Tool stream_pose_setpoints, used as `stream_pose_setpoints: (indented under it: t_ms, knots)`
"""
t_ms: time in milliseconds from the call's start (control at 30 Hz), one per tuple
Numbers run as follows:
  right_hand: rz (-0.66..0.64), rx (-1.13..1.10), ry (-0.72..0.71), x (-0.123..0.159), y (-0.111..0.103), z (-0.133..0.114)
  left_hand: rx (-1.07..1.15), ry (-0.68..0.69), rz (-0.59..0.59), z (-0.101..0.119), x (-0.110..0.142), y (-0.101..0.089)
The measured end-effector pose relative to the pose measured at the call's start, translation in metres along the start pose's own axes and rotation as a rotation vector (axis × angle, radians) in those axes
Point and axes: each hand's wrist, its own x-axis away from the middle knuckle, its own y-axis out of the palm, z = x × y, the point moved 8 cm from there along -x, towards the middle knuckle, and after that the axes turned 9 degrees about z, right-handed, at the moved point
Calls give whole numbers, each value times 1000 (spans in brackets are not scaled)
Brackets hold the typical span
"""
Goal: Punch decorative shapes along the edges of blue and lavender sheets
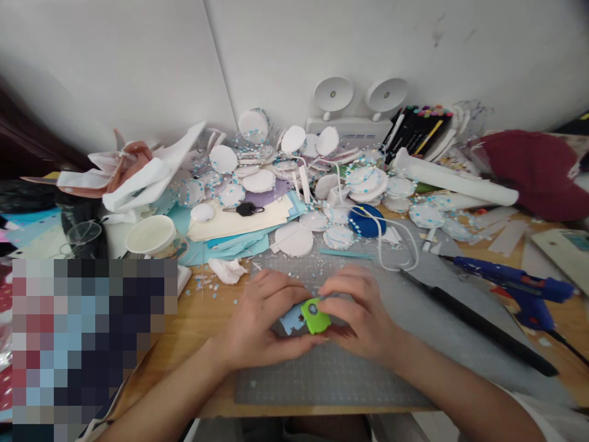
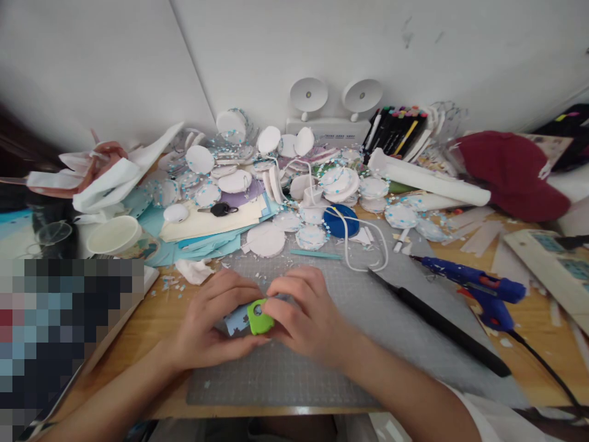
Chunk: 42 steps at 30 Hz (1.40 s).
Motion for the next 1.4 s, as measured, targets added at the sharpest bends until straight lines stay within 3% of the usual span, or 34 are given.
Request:
stream_pose_setpoints:
  t_ms: [167,300,600,1400]
  knots:
    - [33,12,-48,1,-4,-5,-12,32,36,4,-1,-4]
    - [43,-56,29,-1,-6,-2,-125,50,107,4,-1,-9]
    - [-141,-73,192,0,7,5,-406,115,86,2,2,-4]
    - [-224,-205,357,2,18,18,-381,132,26,2,2,3]
